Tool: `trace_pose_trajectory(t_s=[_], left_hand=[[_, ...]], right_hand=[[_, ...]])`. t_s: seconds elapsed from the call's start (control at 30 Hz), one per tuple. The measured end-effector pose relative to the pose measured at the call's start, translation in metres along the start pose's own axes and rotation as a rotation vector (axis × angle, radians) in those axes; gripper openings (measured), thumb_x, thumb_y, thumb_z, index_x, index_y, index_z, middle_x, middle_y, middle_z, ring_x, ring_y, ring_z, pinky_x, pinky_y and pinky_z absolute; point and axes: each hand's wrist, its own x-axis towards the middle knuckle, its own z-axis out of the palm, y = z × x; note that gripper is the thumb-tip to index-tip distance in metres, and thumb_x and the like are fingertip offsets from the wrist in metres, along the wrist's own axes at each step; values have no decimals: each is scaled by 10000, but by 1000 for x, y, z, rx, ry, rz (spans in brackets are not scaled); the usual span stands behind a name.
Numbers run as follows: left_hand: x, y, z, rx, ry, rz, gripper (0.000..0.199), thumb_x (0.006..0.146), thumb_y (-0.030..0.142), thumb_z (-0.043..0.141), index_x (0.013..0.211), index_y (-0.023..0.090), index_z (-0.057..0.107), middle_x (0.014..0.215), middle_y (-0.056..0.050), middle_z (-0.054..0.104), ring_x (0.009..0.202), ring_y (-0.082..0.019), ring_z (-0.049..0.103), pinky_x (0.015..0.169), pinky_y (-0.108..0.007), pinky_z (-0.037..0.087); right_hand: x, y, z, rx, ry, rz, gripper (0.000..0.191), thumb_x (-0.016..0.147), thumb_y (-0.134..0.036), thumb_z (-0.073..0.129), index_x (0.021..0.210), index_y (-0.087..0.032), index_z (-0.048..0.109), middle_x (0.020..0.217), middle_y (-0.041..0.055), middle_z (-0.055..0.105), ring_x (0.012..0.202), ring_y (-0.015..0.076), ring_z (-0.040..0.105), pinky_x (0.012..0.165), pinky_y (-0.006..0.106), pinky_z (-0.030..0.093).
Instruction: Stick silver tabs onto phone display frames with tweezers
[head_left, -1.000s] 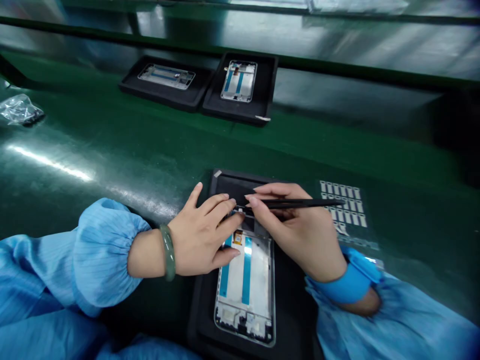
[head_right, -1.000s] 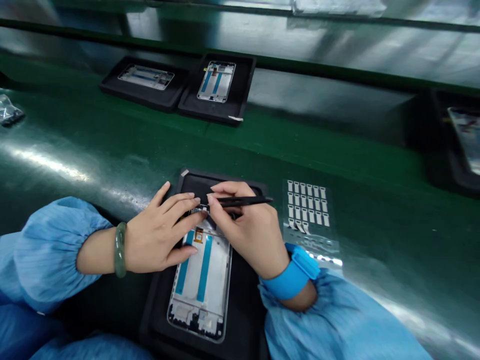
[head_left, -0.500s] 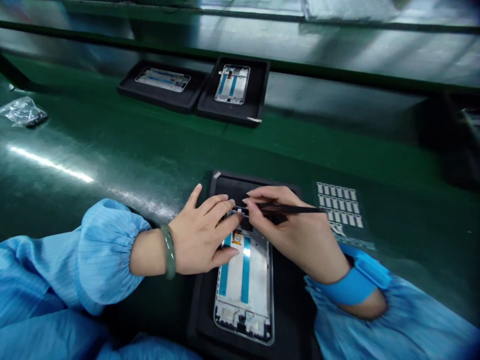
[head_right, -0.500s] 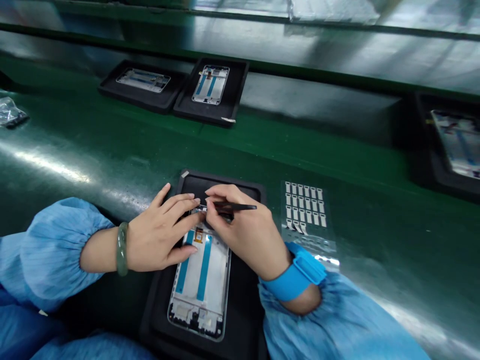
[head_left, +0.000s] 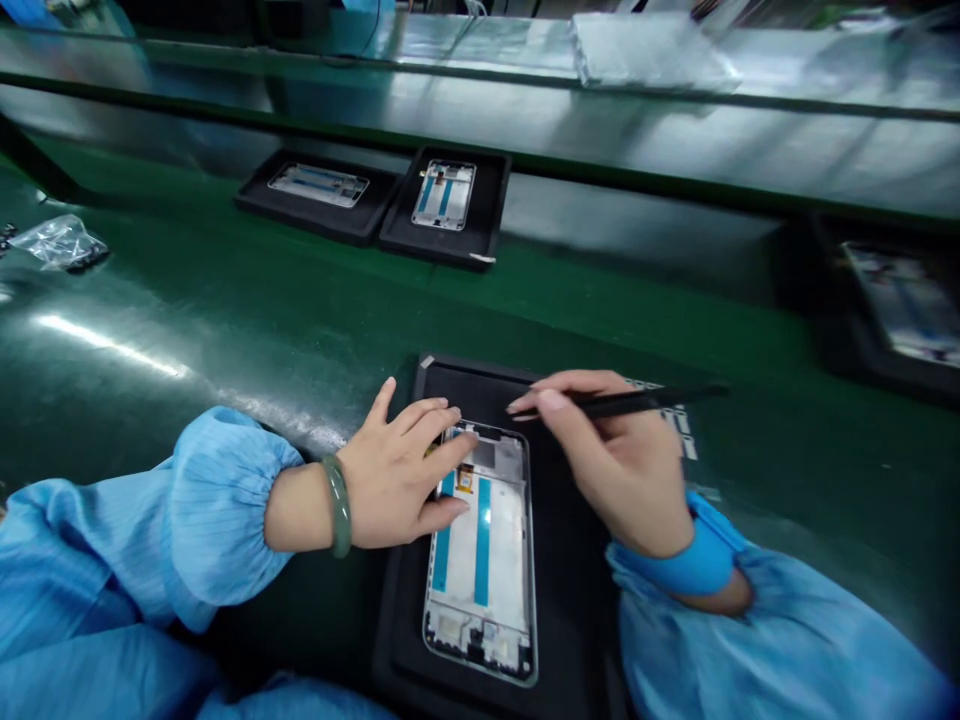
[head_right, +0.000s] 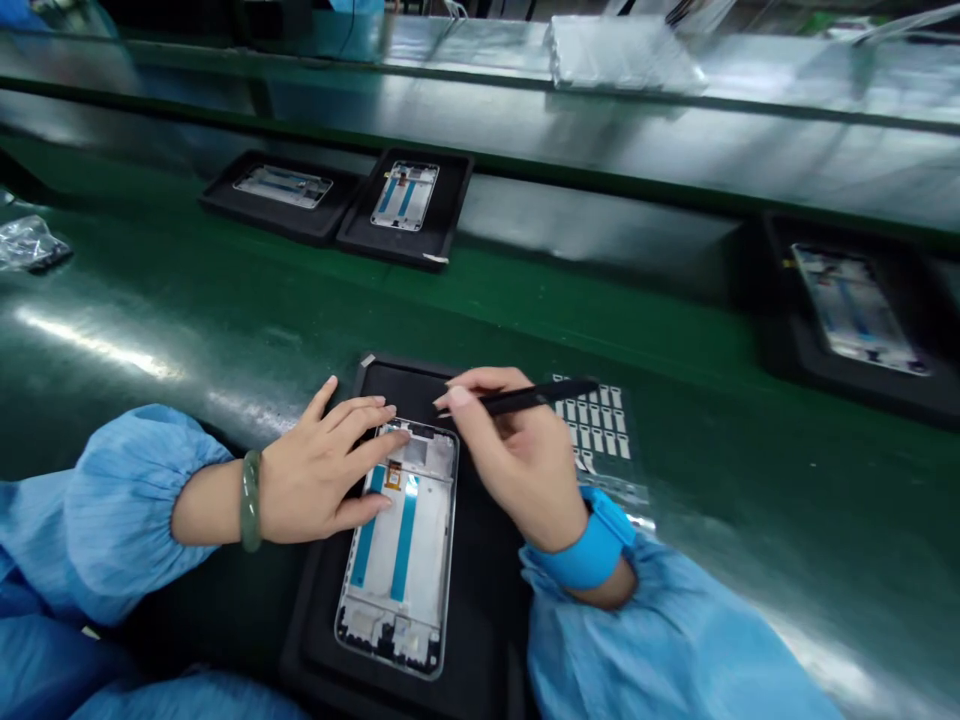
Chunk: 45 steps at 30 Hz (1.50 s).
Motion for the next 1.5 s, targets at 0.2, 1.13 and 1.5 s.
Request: trace_pose_trajectory(t_s=[0.2, 1.13, 1.5], left_hand=[[1, -3, 1, -10, 7, -7, 490, 863, 442, 489, 1276, 181, 454, 1304, -135, 483, 1282, -299, 368, 1075, -661, 126], [128, -185, -23, 332, 246, -389, 297, 896, 108, 408, 1149, 185, 543, 1153, -113, 558, 1105, -253, 489, 1062, -607, 138], [58, -124, -39, 458, 128, -89, 175, 894, 185, 487, 1000, 196, 625, 916, -49, 615, 892, -203, 567, 1080, -524, 182]], right_hand=[[-5, -2, -58, -528, -283, -333, 231, 841, -148, 423, 965, -253, 587, 966, 34, 636, 882, 215, 616, 743, 356, 502], [91, 112, -102, -929, -76, -73, 273, 879, -244, 492, 1062, -172, 681, 1128, 113, 632, 970, 247, 606, 734, 316, 473], [-9, 44, -140, -337, 266, 425, 477, 906, -568, 379, 798, -188, 645, 713, 62, 629, 589, 187, 586, 594, 345, 489]])
